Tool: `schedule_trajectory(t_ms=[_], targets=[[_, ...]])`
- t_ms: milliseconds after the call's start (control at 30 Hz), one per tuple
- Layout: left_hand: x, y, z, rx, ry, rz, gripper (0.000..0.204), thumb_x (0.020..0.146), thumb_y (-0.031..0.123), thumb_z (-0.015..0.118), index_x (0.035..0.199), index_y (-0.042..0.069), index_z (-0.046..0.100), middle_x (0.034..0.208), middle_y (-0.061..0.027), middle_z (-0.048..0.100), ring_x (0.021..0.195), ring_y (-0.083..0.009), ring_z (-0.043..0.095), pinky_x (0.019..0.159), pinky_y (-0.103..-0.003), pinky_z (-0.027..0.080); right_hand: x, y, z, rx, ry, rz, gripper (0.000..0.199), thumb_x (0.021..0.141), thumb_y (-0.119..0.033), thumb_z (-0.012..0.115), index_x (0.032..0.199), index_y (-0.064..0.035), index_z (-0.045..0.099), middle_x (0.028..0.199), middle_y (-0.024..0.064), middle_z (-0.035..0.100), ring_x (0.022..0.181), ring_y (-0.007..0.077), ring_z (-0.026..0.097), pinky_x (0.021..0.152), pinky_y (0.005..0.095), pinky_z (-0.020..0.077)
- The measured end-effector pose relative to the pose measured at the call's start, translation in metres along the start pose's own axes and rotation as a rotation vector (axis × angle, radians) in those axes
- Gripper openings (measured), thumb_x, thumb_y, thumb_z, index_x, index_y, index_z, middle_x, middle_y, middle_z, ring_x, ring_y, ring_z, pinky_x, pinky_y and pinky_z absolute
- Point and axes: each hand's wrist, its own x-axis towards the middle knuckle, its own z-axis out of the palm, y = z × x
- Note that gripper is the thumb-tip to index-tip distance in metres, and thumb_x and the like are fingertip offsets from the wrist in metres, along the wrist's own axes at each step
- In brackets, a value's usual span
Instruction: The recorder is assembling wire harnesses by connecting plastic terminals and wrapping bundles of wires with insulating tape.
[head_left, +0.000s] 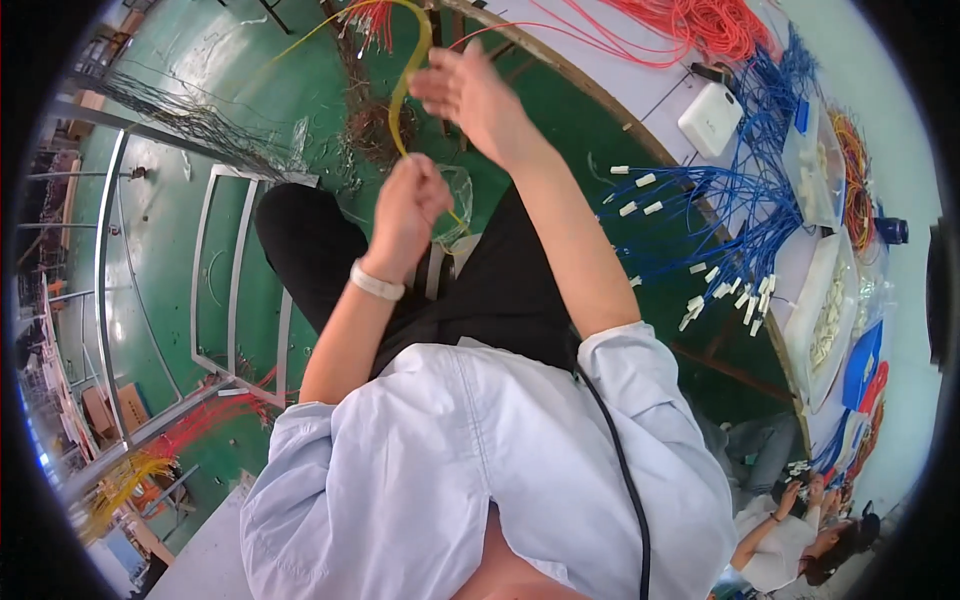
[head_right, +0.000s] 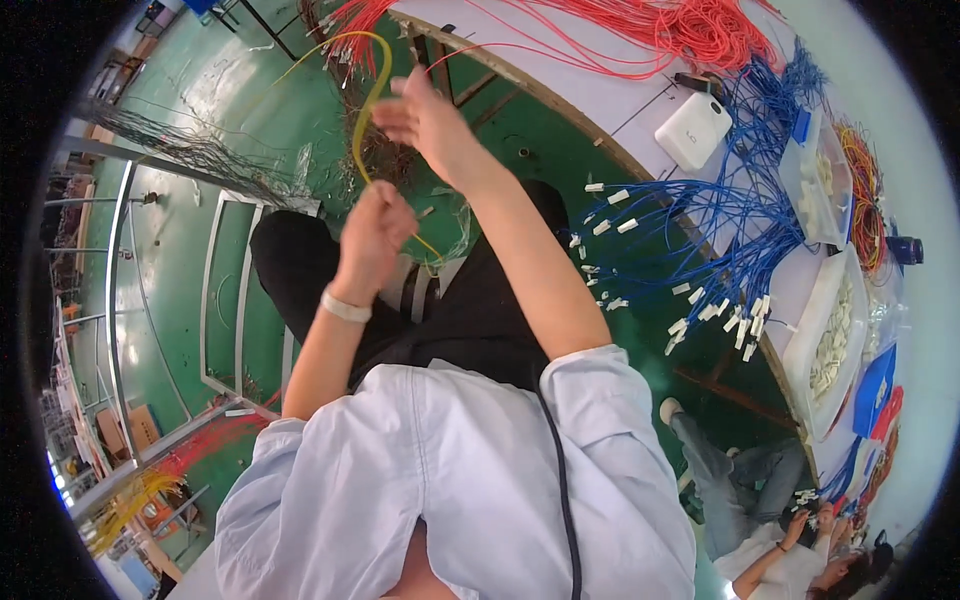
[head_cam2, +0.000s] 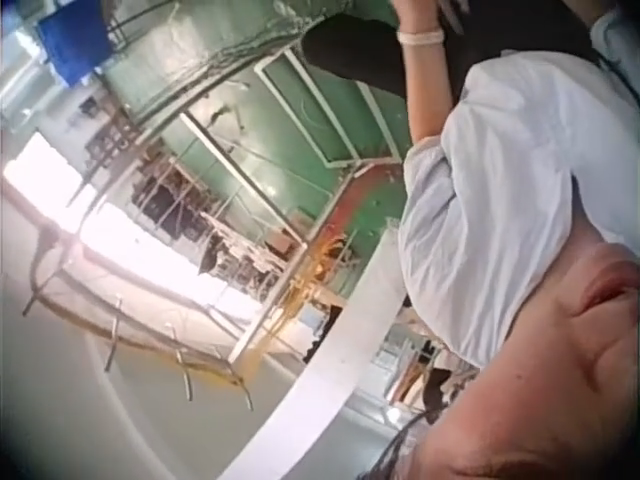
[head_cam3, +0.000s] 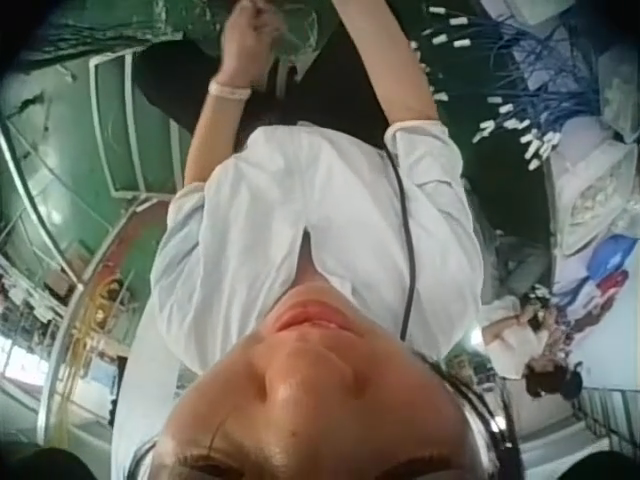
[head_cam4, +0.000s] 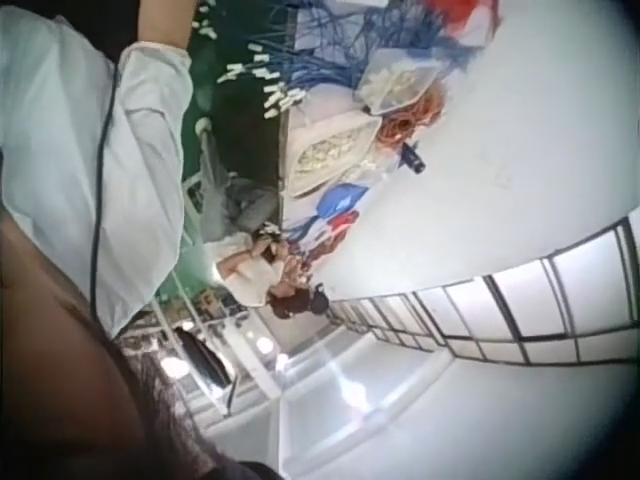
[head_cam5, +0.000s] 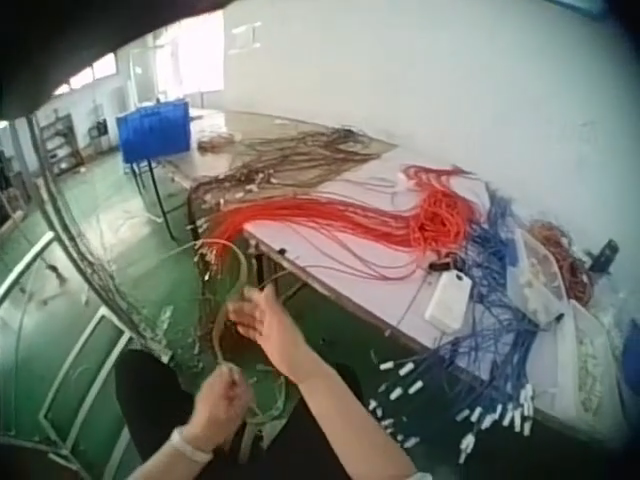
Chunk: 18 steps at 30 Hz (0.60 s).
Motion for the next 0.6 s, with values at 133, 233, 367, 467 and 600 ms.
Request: schedule_trajectory(t_ms=[133,233,367,467,600], targets=[[0.024,0.058,-0.021,-0.291,-0.011,0.079,0.020,0.102,0.025,0.040,0.091,0.009,0.047,0.068,0.0040,0.032,0.063,-0.0111,0.037,0.068,-0.029,0.042,-0.049,0.090,-0.057,-0.690,-0.477,0.288,0.033,0.099,-0.026,0.047,0.109,0.0013,0.060,0.110,0.0066,0.061,0.105,0.0145,0.056,0.096,0.0284,0.0426],[0.048,0.072,-0.046,-0.316,0.172,0.136,0.023,0.102,0.028,0.040,0.100,0.007,0.049,0.069,0.0032,0.033,0.063,-0.0103,0.035,0.072,-0.027,0.041,-0.077,0.105,-0.069,-0.426,-0.230,0.269,0.027,0.100,-0.023,0.045,0.092,-0.0022,0.060,0.090,0.0022,0.059,0.088,0.0123,0.058,0.090,0.0335,0.0463],[0.046,0.040,-0.061,0.406,0.531,0.163,0.031,0.099,0.036,0.046,0.096,0.006,0.053,0.070,0.0020,0.045,0.064,-0.0096,0.041,0.070,-0.027,0.041,-0.065,0.089,-0.074,0.289,0.145,0.063,0.022,0.100,-0.026,0.046,0.088,-0.0090,0.052,0.067,-0.0030,0.038,0.064,0.0109,0.045,0.075,0.0336,0.0486],[0.006,-0.016,-0.053,0.650,0.152,-0.315,0.044,0.096,0.047,0.048,0.081,0.008,0.060,0.068,-0.0010,0.057,0.062,-0.0096,0.047,0.059,-0.026,0.038,-0.059,0.072,-0.070,0.432,0.160,0.064,0.022,0.100,-0.027,0.047,0.089,-0.0095,0.053,0.067,-0.0037,0.034,0.063,0.0107,0.041,0.071,0.0319,0.0467],[-0.003,-0.071,-0.060,0.037,0.025,-0.819,0.078,0.092,0.066,0.034,0.117,-0.005,0.055,0.113,-0.0161,0.061,0.102,-0.0252,0.062,0.092,-0.034,0.042,-0.067,0.055,-0.051,0.547,0.225,0.054,0.021,0.099,-0.027,0.048,0.091,-0.0091,0.055,0.065,-0.0043,0.029,0.059,0.0090,0.031,0.058,0.0240,0.0355]])
